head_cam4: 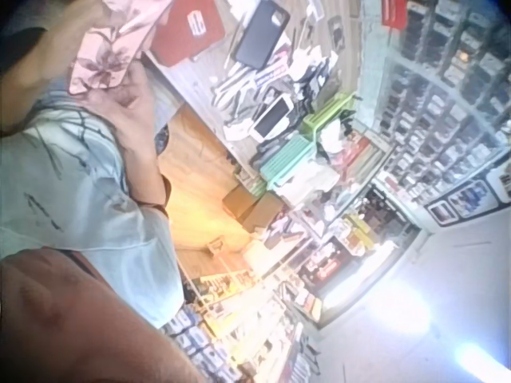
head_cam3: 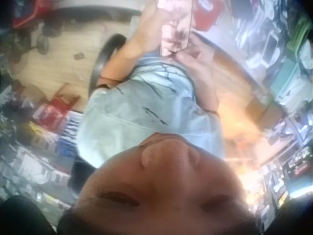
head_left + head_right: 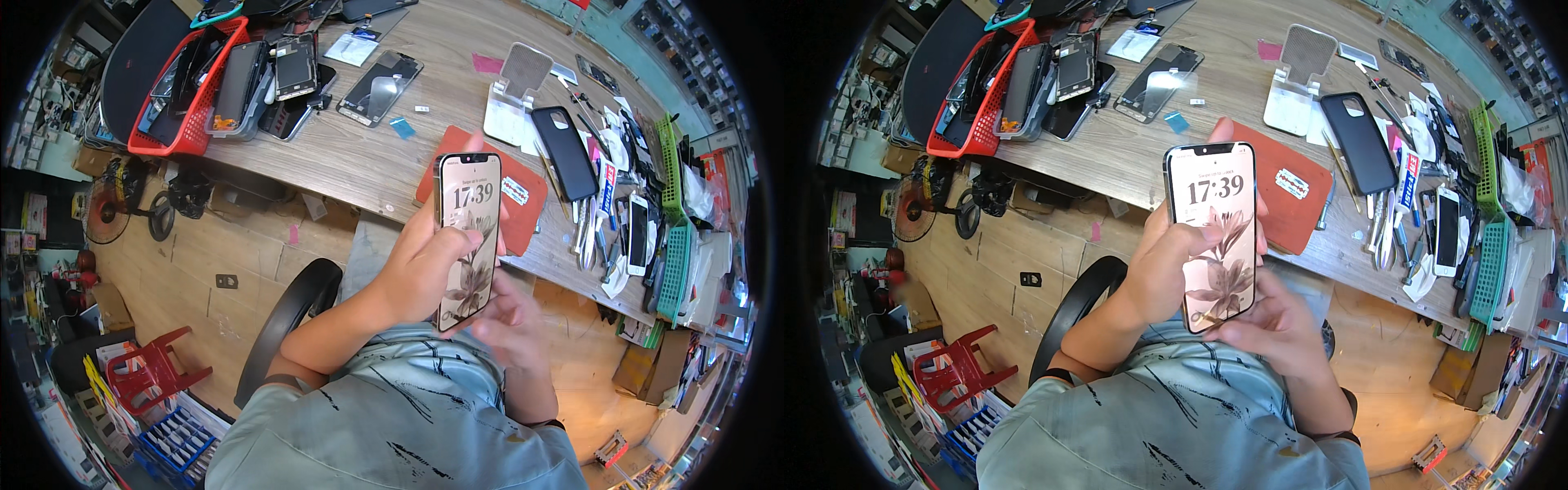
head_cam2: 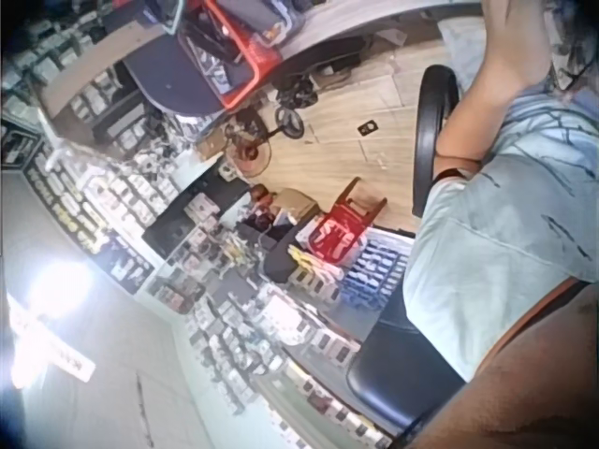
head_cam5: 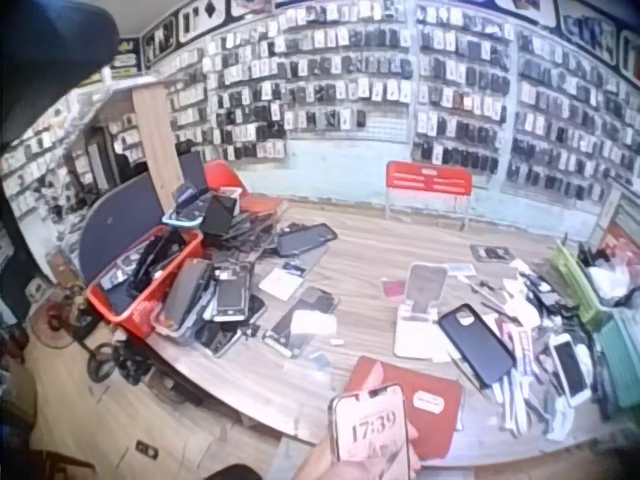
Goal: The person opens a smartphone, applies adhesive from a tube to the internal frame, and closes the device. The person then tests the screen by tapping and swiping, and briefly handles another phone on the table.
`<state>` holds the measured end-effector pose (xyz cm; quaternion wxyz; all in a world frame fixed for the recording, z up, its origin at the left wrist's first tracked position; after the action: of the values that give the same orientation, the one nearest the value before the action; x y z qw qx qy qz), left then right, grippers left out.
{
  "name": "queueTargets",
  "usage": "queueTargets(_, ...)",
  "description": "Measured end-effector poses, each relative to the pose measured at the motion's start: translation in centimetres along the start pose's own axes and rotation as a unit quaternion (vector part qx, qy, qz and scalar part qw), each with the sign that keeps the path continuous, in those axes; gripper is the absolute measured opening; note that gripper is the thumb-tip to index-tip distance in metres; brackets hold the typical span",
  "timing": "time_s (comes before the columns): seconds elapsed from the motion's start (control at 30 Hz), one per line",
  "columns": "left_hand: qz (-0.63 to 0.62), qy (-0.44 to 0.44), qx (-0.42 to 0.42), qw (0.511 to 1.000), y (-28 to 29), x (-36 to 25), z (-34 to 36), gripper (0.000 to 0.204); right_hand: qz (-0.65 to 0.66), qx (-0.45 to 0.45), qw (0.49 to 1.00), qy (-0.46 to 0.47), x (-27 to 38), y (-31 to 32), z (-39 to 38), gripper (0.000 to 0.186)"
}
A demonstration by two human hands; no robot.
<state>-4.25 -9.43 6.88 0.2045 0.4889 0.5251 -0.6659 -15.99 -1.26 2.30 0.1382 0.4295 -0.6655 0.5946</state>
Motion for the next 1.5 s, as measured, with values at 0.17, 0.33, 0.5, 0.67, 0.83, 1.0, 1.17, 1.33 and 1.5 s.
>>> queueTargets(0.17,-0.013,0.065,0.033,0.997,-1.5,0.4,-1.2,0.077,-0.228,-0.121,0.931,0.259,7.9,4.5,-0.9,0.061)
queueTargets(0.33,-0.076,0.141,0.084,0.983,-2.3,3.1,-1.7,0.046,-0.262,-0.056,0.917,0.295,10.3,1.1,0.5,0.067)
queueTargets(0.5,-0.110,0.154,0.102,0.977,-2.4,4.2,-2.1,0.046,-0.237,-0.059,0.937,0.249,9.4,0.8,1.6,0.065)
queueTargets(0.67,-0.065,0.141,0.122,0.980,-2.4,3.7,-3.2,0.054,-0.392,-0.008,0.868,0.304,10.8,-1.0,1.9,0.059)
queueTargets(0.83,0.042,0.204,0.126,0.970,-2.1,4.6,-3.9,0.067,-0.395,0.056,0.883,0.249,10.3,-3.4,2.7,0.059)
queueTargets(1.0,0.090,0.221,0.145,0.960,-2.4,4.7,-4.5,0.051,-0.393,0.078,0.887,0.231,9.2,-3.9,2.4,0.059)
queueTargets(1.17,0.129,0.194,0.165,0.958,-2.3,4.9,-4.6,0.043,-0.334,0.001,0.930,0.155,8.4,-3.1,2.2,0.048)
queueTargets(1.33,0.111,0.201,0.169,0.958,-2.8,4.1,-4.7,0.042,-0.320,0.014,0.926,0.198,8.7,-3.1,2.1,0.030)
queueTargets(1.5,0.118,0.155,0.178,0.965,-3.0,3.9,-4.5,0.041,-0.311,-0.011,0.930,0.193,8.7,-3.2,2.3,0.024)
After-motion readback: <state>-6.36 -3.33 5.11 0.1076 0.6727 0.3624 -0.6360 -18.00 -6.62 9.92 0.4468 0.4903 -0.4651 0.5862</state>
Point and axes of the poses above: each hand's wrist, its own z-axis towards the middle knuckle, its own y-axis out of the back of the hand, x = y × z, the point moved 9 cm from there along z, towards the middle knuckle, and after that the axes turned 7 degrees about z, right-handed, at the moved point
